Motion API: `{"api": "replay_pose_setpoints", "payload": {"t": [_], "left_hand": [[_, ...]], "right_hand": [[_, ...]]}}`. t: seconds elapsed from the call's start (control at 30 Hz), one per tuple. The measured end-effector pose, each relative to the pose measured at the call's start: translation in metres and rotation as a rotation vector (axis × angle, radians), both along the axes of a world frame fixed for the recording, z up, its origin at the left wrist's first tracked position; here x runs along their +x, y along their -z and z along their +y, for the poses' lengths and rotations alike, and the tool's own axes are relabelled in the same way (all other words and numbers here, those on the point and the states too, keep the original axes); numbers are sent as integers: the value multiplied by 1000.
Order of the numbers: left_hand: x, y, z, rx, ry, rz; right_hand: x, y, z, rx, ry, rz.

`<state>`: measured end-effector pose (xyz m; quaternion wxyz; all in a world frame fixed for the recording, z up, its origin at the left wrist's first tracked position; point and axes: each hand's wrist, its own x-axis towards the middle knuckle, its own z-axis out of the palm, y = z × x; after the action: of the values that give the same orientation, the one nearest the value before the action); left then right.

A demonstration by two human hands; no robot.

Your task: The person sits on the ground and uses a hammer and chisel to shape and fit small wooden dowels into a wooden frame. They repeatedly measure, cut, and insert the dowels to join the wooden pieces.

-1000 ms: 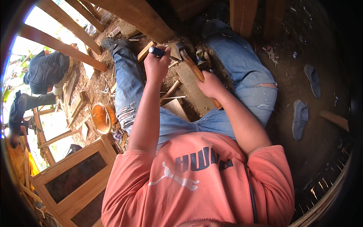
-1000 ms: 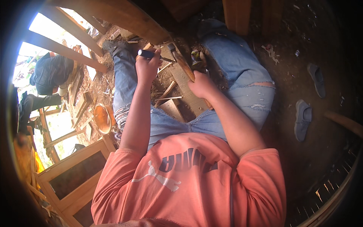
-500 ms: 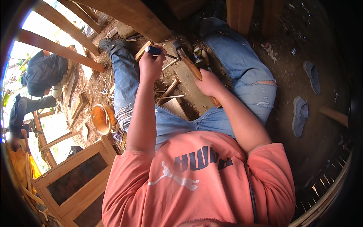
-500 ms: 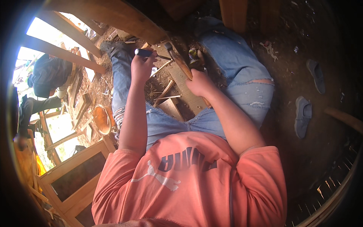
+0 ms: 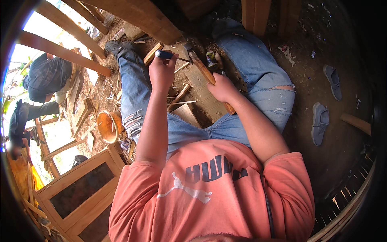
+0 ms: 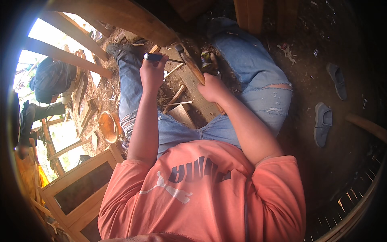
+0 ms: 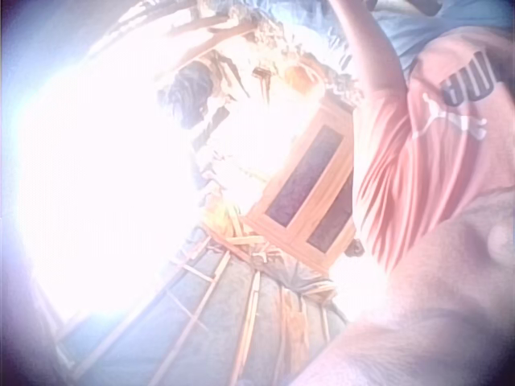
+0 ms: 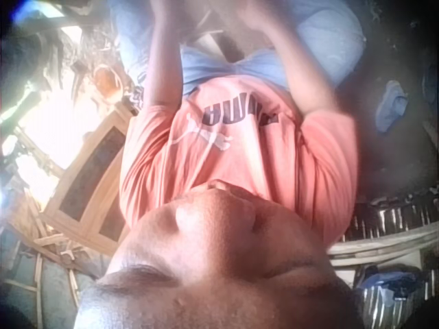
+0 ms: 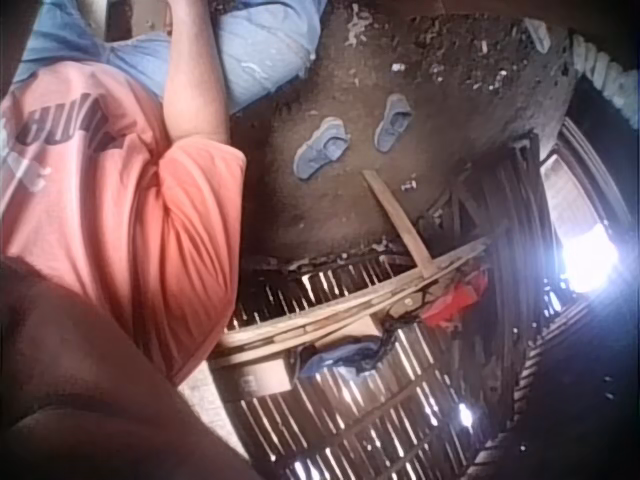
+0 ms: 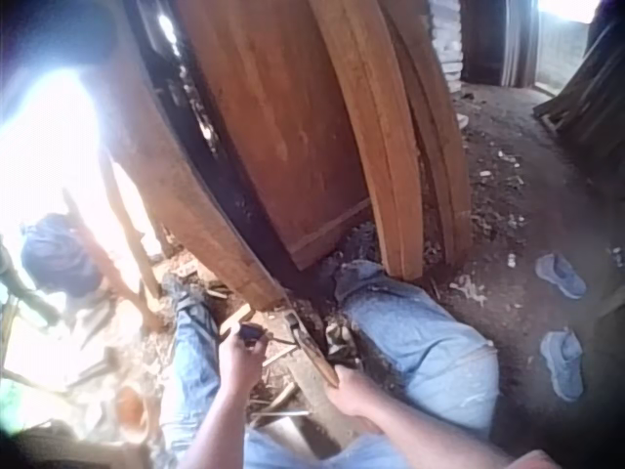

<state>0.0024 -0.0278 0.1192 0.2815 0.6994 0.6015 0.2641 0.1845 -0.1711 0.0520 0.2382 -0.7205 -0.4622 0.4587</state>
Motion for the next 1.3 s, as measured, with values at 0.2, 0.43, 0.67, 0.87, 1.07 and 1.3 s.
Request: {"api": "replay_pose_setpoints", "payload": {"t": [0.2,0.43,0.67,0.87,1.07,1.3], "left_hand": [[-1,2,0,-71,6,22],[-1,5,2,-5,42,79],[1,9,8,49,90,109],[-9,24,10,123,107,70],[-5,19,5,41,126,113],[-2,8,1,36,166,66]], "right_hand": [[0,4,0,-1,2,2],[0,6,-1,-6,14,13],[3,10,-7,54,79,93],[-2,-54,-22,265,249,304],[16,-118,-30,250,161,-68],[25,-168,-33,374,106,-143]]}}
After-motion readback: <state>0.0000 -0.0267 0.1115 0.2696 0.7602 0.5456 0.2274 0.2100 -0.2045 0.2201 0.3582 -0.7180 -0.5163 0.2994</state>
